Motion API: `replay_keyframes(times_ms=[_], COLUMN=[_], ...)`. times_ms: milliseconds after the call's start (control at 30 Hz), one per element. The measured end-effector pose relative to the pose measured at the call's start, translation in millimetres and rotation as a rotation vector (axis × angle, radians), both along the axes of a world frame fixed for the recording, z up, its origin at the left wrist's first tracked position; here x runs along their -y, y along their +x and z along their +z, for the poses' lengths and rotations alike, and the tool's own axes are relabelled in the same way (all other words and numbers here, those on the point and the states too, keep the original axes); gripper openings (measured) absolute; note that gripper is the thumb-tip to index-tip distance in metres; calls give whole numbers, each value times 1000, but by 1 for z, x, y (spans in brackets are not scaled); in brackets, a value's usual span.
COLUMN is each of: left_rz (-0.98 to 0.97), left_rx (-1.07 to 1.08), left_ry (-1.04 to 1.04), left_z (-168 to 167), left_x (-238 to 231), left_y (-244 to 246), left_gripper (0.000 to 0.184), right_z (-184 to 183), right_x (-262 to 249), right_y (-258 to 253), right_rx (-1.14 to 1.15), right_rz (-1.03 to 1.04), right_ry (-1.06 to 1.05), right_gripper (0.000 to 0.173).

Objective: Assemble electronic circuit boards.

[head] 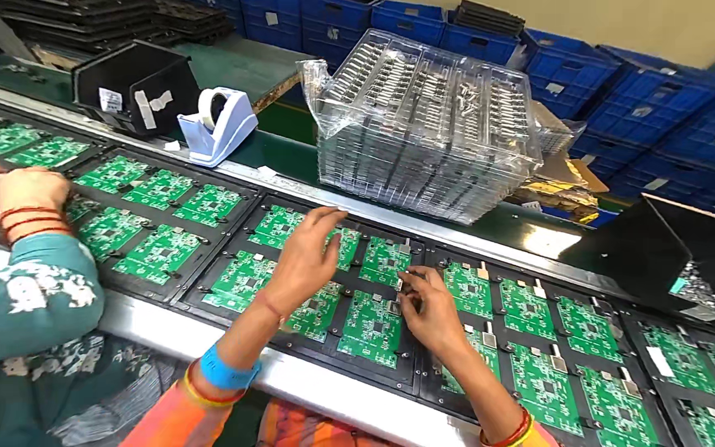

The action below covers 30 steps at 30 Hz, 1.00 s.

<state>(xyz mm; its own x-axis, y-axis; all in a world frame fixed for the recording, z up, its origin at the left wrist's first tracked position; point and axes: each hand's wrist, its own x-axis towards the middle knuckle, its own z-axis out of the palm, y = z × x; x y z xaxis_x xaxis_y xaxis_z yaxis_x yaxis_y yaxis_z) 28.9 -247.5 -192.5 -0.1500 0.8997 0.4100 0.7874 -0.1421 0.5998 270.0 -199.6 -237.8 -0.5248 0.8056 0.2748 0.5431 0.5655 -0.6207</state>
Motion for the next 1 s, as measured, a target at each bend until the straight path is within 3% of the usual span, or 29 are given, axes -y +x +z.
replay_keyframes(times_ms=[133,333,467,1000], left_rz=[227,373,377,354], left_rx=[134,85,47,42], left_ry=[158,201,238,243], left_z=[-23,-73,-88,-91], left_x=[59,110,119,117], left_y=[-11,9,18,19], left_gripper=[34,33,29,27], right_z=[8,-6,-16,-18], right_x=[9,2,0,-1], right_y=[-31,-69,-73,-58], right_rx=[30,144,181,157], right_rz=[184,342,326,272], right_ry=[12,125,154,225], right_gripper=[36,14,15,10])
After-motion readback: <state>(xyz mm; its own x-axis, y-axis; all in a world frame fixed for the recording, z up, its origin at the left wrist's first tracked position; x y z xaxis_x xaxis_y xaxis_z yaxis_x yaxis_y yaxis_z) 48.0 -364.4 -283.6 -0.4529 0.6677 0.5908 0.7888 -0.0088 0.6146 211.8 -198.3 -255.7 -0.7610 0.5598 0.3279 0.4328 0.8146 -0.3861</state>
